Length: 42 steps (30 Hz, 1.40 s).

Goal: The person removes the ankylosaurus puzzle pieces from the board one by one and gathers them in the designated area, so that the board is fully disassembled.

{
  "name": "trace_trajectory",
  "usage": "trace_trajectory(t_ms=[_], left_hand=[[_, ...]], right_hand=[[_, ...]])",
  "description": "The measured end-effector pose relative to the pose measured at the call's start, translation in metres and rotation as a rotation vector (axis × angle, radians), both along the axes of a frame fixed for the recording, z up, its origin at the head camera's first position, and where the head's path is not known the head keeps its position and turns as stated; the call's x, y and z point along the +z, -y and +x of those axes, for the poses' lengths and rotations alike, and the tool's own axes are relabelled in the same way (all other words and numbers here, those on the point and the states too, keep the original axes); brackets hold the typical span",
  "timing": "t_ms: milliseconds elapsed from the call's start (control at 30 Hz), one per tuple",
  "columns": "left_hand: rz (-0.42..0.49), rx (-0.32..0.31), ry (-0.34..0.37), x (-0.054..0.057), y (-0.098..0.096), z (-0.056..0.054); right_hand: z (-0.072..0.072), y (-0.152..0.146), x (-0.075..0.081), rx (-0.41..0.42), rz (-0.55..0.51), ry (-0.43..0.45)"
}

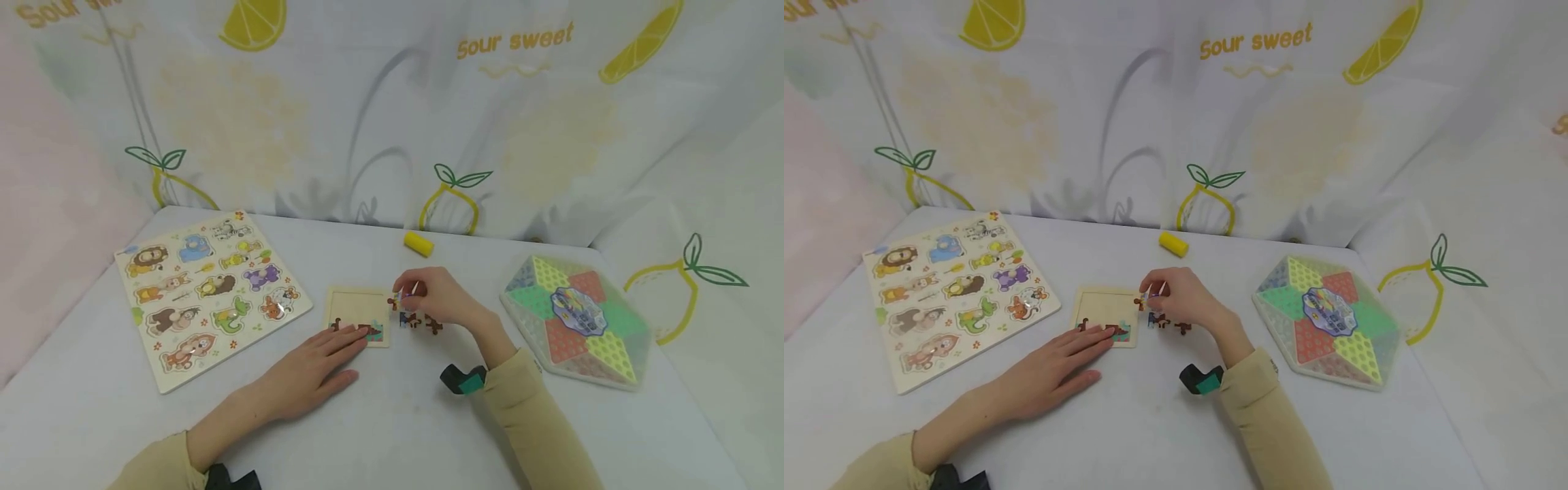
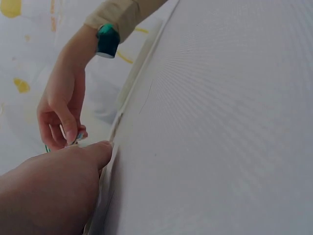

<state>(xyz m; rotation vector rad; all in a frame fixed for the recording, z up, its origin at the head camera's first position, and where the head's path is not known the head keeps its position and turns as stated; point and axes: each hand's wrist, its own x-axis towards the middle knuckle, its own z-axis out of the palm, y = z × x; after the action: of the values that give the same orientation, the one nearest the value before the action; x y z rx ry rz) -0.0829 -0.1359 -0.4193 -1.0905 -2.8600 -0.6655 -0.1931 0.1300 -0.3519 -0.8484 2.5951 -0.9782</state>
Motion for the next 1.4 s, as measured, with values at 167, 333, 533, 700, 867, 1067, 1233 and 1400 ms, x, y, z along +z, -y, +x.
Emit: trace_trajectory(t_ms=[167, 333, 533, 700, 867, 1067, 1233, 1400], left_hand=[[0.001, -0.005, -0.016, -0.002, -0.002, 0.001], [0.010, -0.012, -0.043, -0.003, -0.001, 0.001], [0.018, -0.006, -0.052, -0.003, 0.001, 0.002], [0.015, -0.008, -0.050, -0.002, 0.001, 0.003], [0.020, -0.015, -0.054, -0.001, 0.000, 0.002], [0.011, -0.006, -0.054, -0.003, 0.001, 0.001], [0.007, -0.004, -0.042, -0.003, 0.000, 0.001], [0.011, -0.003, -0.037, -0.004, 0.000, 0.001]], right_hand=[[0.001, -0.025, 0.000, -0.034, -0.004, 0.018], [-0.001, -0.060, -0.001, -0.052, -0.020, 0.090], [-0.007, -0.084, 0.003, -0.026, 0.019, 0.177], [-0.008, -0.087, 0.004, 0.010, 0.095, 0.260], [-0.010, -0.088, -0.002, 0.042, 0.141, 0.299], [-0.012, -0.091, -0.005, 0.044, 0.169, 0.272], [-0.013, -0.092, -0.006, 0.019, 0.199, 0.218], [-0.014, -0.094, -0.010, -0.009, 0.227, 0.170]])
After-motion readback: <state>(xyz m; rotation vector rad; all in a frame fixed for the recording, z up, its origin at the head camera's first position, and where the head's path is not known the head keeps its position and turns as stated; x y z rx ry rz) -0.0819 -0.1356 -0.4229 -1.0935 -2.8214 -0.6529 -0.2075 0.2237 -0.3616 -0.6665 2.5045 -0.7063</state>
